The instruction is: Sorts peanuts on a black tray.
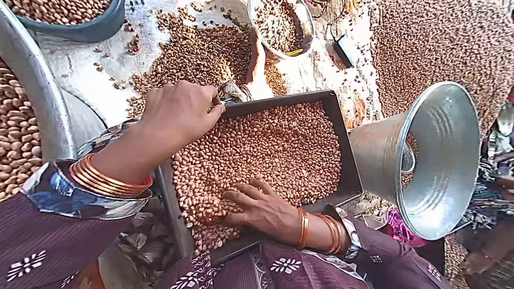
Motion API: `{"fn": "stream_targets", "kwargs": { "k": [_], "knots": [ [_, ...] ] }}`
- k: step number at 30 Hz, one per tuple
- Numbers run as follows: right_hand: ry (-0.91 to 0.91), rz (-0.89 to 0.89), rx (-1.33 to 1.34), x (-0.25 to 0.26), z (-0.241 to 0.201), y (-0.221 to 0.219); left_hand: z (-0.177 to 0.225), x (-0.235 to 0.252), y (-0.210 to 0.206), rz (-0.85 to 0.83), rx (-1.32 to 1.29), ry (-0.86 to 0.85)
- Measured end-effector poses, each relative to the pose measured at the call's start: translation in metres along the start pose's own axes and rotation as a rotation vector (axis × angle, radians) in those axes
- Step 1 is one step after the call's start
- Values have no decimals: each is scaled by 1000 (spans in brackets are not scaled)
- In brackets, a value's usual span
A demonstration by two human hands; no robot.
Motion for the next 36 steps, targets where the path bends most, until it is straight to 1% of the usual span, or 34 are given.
{"fn": "stream_targets", "kwargs": {
  "k": [2,6,8,10,11,14,18,24,27,28,30,31,33,35,36],
  "knots": [
    [-98,19,-78,-28,18,13,2,-1,0,-4,7,-7],
    [-378,-28,-191,-65,59,47,2,-1,-3,-8,31,-36],
    [-505,0,-220,-75,79,61,2,-2,-4,2,31,-48],
    [-582,77,-251,-77,92,77,2,-2,-6,15,28,-61],
    [-579,139,-259,-75,94,86,3,-2,-7,20,33,-68],
    [-458,334,-258,-64,90,111,3,-3,-11,40,65,-103],
    [-350,448,-275,-44,79,132,5,-4,-11,48,66,-110],
    [-251,581,-243,-16,69,156,2,-2,-12,51,50,-111],
    [-224,571,-77,-3,77,153,0,-1,-13,51,53,-123],
    [-236,543,31,1,84,149,-1,-1,-14,51,45,-126],
    [-266,474,340,9,113,135,-2,-1,-15,53,30,-135],
    [-329,440,501,11,125,127,-3,-1,-15,58,29,-141],
    [-503,398,747,9,136,115,-4,-1,-16,67,39,-153],
    [-488,332,922,8,160,108,-5,-1,-17,78,36,-168],
    [-506,315,958,5,162,108,-6,-1,-19,83,34,-182]
  ]
}}
Point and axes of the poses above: each hand's wrist, its own x-axis towards the middle knuckle, its own y-axis out of the back of the hand, z = x × y, the point moved 2 cm from there along x, towards the middle knuckle, and after that the axes turned 12 degrees about z, right-handed, at the moved point
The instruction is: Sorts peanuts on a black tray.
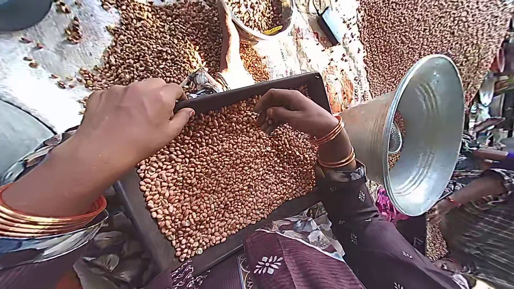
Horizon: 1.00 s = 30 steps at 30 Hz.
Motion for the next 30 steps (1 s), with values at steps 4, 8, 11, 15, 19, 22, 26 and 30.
{"fn": "stream_targets", "kwargs": {
  "k": [4,8,11,15,19,22,26,30],
  "knots": [
    [-80,-33,60,-1,-1,2,-5,0,-3,-1,-29,-11],
    [-113,-104,95,4,2,1,-4,1,-2,5,-24,-27],
    [-154,-124,156,4,3,-2,-2,0,0,-2,-16,-22],
    [-127,-170,162,6,8,-2,-2,0,-1,0,-2,-29],
    [-47,-278,154,8,14,-3,-3,0,-1,-4,2,-31],
    [-13,-331,141,9,16,-5,-4,0,-1,-17,3,-27],
    [-9,-305,129,8,15,-5,0,1,1,-23,-4,-27],
    [-23,-141,16,3,6,-8,1,-1,2,-1,9,-20]
  ]
}}
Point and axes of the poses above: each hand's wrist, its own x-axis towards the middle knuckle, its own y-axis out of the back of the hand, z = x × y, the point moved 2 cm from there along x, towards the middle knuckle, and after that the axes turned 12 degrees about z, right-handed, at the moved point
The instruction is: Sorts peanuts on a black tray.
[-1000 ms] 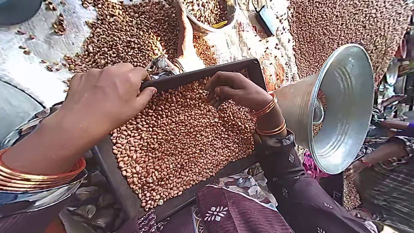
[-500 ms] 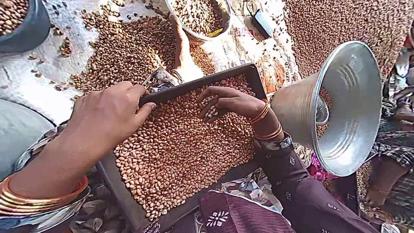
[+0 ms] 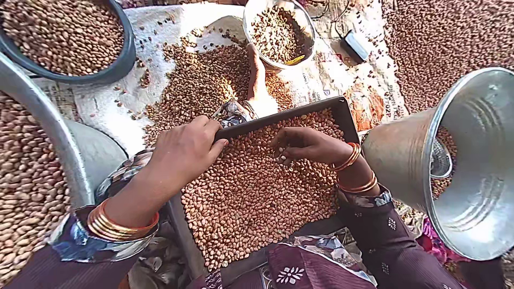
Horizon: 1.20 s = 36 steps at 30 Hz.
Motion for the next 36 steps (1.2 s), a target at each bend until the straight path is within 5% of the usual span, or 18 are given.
{"fn": "stream_targets", "kwargs": {
  "k": [13,23,30,36],
  "knots": [
    [233,249,-518,6,6,-8,5,3,0,32,16,25],
    [415,260,-592,5,1,-18,2,8,-2,63,44,-46],
    [511,275,-689,-2,-8,-27,3,15,6,-117,14,54],
    [817,289,-426,-34,-61,-43,16,15,11,-192,82,47]
  ]
}}
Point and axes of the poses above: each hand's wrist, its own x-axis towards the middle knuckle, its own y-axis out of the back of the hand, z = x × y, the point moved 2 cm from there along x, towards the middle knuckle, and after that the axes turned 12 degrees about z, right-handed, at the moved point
